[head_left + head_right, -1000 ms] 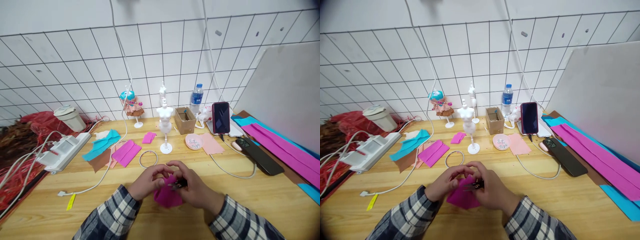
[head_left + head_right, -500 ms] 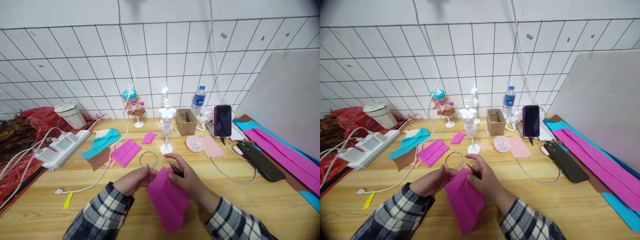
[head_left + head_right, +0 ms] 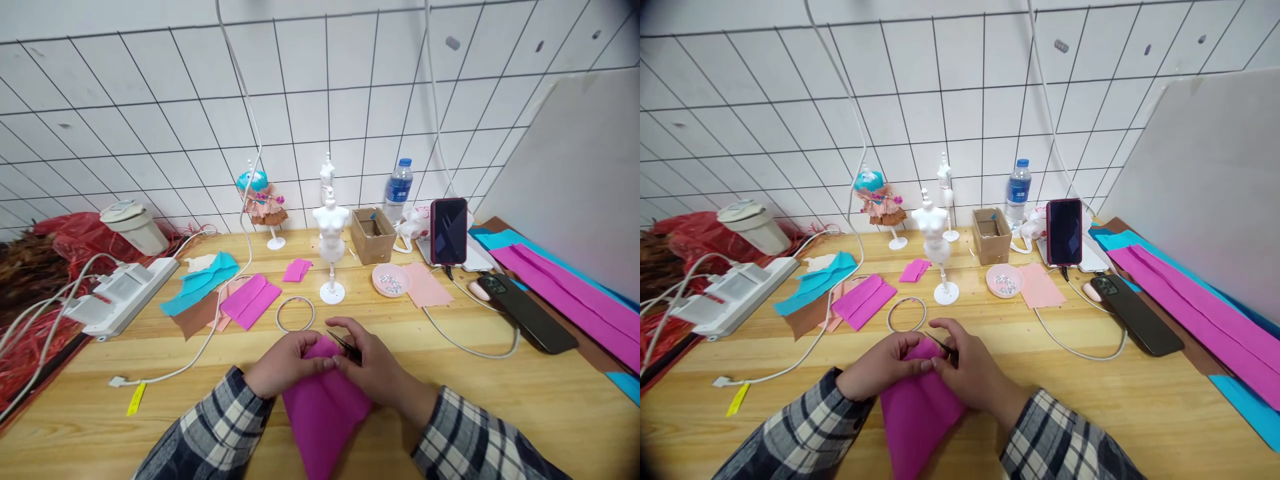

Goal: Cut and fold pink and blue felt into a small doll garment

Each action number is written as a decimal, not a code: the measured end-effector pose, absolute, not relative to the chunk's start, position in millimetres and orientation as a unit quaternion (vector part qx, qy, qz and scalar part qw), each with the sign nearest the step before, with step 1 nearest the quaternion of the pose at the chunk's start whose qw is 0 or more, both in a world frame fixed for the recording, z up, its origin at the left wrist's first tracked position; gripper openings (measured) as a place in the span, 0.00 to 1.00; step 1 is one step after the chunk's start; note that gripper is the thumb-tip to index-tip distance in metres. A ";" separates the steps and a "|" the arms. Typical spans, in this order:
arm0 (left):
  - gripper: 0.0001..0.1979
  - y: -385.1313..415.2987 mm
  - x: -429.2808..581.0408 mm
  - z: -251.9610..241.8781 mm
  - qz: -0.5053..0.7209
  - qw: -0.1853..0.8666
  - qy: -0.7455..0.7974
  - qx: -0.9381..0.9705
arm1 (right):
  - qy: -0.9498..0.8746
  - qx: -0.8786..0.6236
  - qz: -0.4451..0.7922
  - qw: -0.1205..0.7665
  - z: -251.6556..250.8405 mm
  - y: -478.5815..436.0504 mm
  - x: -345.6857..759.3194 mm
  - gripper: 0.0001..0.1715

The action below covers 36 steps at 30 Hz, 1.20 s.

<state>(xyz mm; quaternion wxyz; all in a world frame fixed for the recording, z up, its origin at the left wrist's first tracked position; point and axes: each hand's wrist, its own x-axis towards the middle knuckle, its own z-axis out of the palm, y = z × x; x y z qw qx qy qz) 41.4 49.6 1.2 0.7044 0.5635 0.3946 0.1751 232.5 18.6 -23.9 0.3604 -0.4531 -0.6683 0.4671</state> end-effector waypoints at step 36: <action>0.20 49.5 45.9 -10.1 0.285 0.665 0.469 0.507 | -0.709 -0.574 0.340 0.227 -24.3 15.7 231.1 0.18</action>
